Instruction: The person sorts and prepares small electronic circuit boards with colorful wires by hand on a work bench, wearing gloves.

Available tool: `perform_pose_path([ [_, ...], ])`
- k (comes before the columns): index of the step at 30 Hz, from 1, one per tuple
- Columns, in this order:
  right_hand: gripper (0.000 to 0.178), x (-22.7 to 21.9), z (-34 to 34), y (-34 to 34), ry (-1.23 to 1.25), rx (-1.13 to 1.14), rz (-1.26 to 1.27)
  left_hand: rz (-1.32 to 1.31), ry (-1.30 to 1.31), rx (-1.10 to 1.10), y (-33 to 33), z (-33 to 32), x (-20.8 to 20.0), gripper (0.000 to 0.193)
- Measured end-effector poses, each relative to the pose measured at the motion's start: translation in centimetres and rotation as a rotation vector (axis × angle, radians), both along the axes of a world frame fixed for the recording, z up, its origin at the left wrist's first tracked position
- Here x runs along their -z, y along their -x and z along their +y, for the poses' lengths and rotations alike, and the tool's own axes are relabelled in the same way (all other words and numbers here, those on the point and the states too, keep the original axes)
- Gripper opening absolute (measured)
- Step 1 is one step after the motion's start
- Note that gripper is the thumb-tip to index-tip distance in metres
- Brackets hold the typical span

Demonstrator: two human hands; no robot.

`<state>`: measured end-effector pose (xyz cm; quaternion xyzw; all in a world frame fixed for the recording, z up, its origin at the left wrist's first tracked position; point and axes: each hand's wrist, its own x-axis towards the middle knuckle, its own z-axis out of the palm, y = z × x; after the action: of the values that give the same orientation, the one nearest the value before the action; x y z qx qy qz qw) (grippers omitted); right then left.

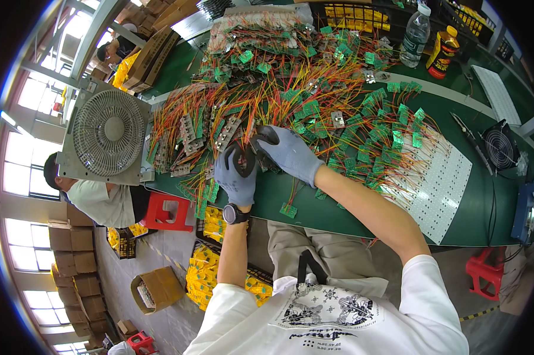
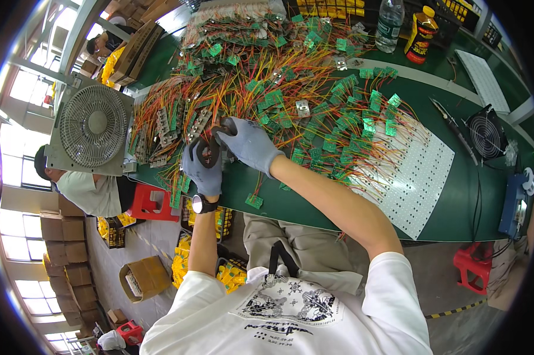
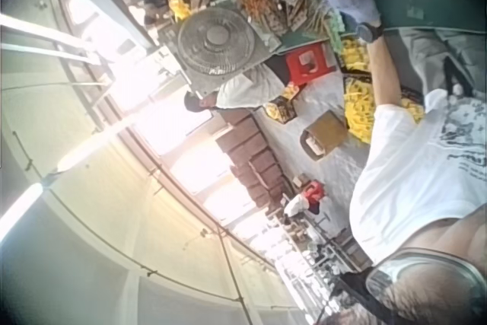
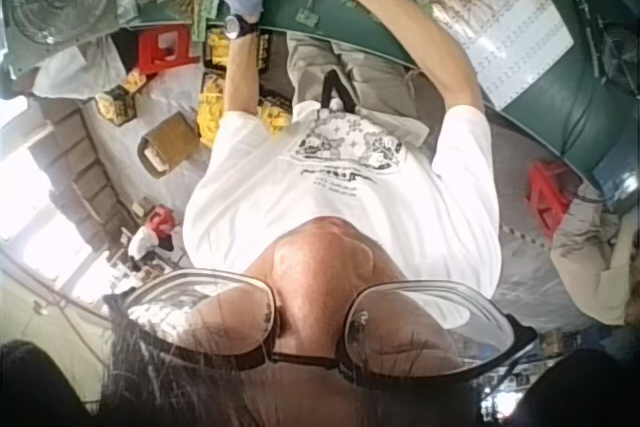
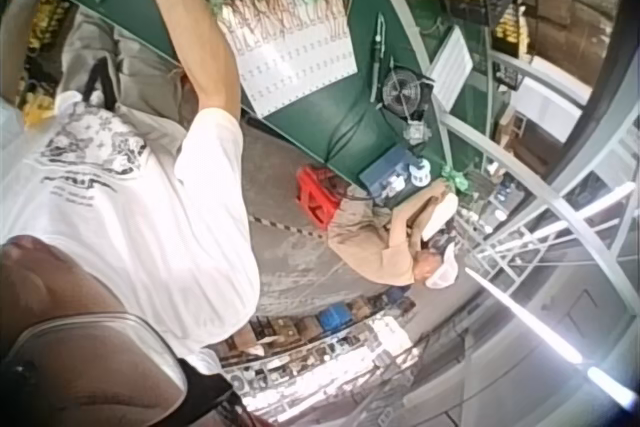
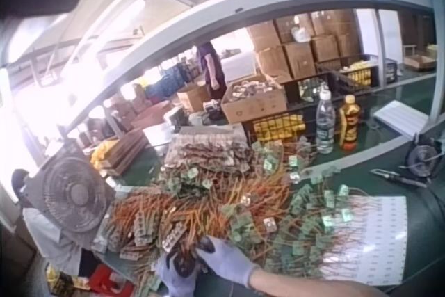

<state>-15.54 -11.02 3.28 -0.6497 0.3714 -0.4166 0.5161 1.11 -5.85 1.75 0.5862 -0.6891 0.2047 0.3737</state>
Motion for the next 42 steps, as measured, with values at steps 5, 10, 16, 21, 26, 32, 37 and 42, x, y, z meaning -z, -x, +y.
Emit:
perform_pose_path([
  [5,0.033,-0.6,0.2,0.5,-0.16,0.215,0.024,-0.022,-0.051,0.228,0.1,0.1,0.1,0.045],
  [10,0.03,-1.6,0.0,1.1,-0.108,0.285,-0.008,0.247,-0.149,0.295,0.3,1.2,-0.9,0.047],
  [16,0.027,-1.6,-0.2,1.2,-0.38,0.138,-0.238,0.796,-0.184,0.191,-0.8,1.4,-1.3,0.032],
  [21,0.025,-1.0,-0.5,1.0,-0.355,0.063,-0.218,0.868,-0.464,0.283,-1.2,0.5,-2.9,0.028],
  [26,0.025,-2.6,0.7,1.2,0.198,0.46,0.341,0.987,-0.37,0.184,-1.1,-0.3,-6.2,0.021],
  [32,0.031,-4.0,0.7,2.5,0.275,0.247,0.23,0.82,-0.093,0.18,-2.6,-1.9,-8.1,0.018],
  [37,0.029,-3.8,0.6,2.3,0.246,-0.228,0.367,0.521,-0.041,0.077,-4.1,-4.0,-10.5,0.018],
  [42,0.033,-2.3,0.7,1.6,0.269,-0.286,0.369,0.625,-0.085,0.208,-8.2,-7.0,-13.8,0.019],
])
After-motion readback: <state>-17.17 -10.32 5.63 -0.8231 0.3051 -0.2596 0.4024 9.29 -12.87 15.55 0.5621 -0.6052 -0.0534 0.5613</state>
